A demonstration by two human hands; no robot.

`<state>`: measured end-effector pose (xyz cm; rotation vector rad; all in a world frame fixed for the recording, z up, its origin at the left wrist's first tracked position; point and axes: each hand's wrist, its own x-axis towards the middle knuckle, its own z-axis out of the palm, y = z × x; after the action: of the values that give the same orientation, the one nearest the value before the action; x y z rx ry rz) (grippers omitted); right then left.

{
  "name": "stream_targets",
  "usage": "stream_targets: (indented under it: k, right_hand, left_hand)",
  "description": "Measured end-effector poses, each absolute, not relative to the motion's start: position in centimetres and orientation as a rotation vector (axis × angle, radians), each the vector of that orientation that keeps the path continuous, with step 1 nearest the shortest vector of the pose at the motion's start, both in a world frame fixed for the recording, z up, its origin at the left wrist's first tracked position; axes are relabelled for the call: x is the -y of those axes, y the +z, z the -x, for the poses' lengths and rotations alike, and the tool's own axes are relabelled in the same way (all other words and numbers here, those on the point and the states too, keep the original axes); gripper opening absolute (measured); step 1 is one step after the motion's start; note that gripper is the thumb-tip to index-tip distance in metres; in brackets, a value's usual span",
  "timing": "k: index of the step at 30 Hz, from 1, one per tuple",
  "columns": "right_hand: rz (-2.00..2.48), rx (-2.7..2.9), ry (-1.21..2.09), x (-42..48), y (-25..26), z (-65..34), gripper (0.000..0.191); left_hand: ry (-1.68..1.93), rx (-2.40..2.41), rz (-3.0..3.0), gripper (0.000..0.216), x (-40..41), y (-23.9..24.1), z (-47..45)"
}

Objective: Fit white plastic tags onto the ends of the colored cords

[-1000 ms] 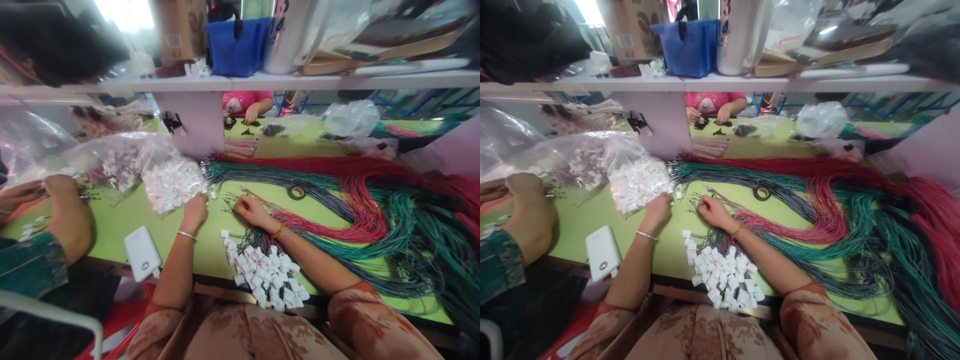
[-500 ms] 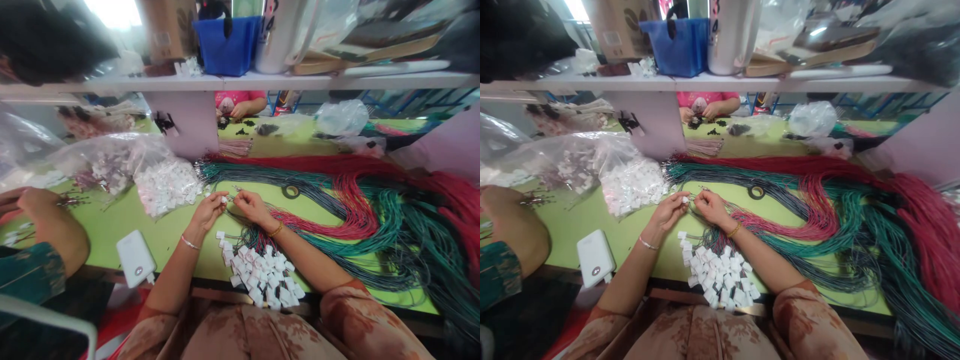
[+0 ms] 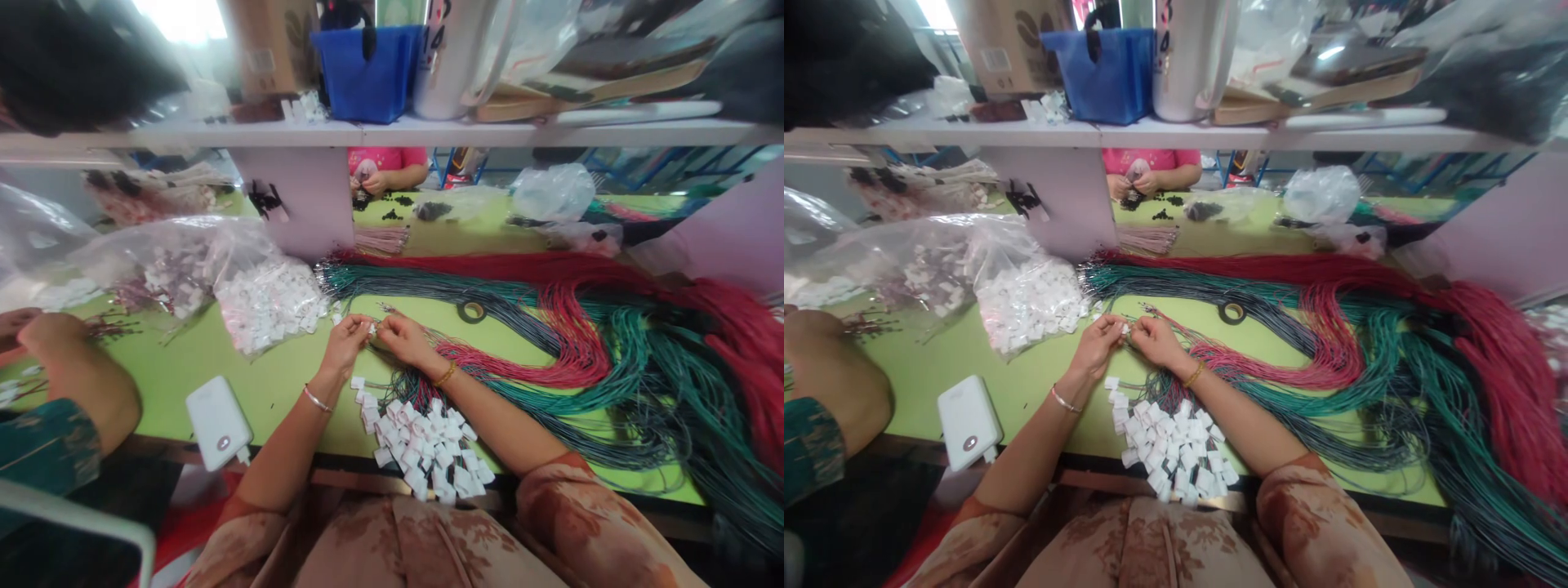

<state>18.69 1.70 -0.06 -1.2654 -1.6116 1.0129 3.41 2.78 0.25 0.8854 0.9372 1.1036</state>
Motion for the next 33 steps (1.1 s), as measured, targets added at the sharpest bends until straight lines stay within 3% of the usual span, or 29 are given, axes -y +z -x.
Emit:
stream_targets:
  k: [15, 21, 26, 33]
  right_hand:
    - [1.324, 1.820, 0.780, -1.8, -0.7, -18.9, 0.023]
    - [1.375, 1.926, 0.633, -4.0, 0.0, -22.7, 0.023]
    - [1.599, 2.217, 0.518, -4.4, -0.6, -23.4, 0.011]
    - [1.688, 2.246, 0.388, -3.7, -0.3, -22.3, 0.020]
  left_hand:
    - [1.123, -1.047, -0.960, 0.026, -2.6, -0.8, -4.4]
    - [0.919, -1.091, -1.024, 0.024, -3.3, -0.1, -2.9]
    - [0.867, -1.115, -1.083, 0.022, -3.9, 0.3, -1.8]
    - [0.855, -1.154, -1.109, 0.021, -3.7, 0.5, -1.7]
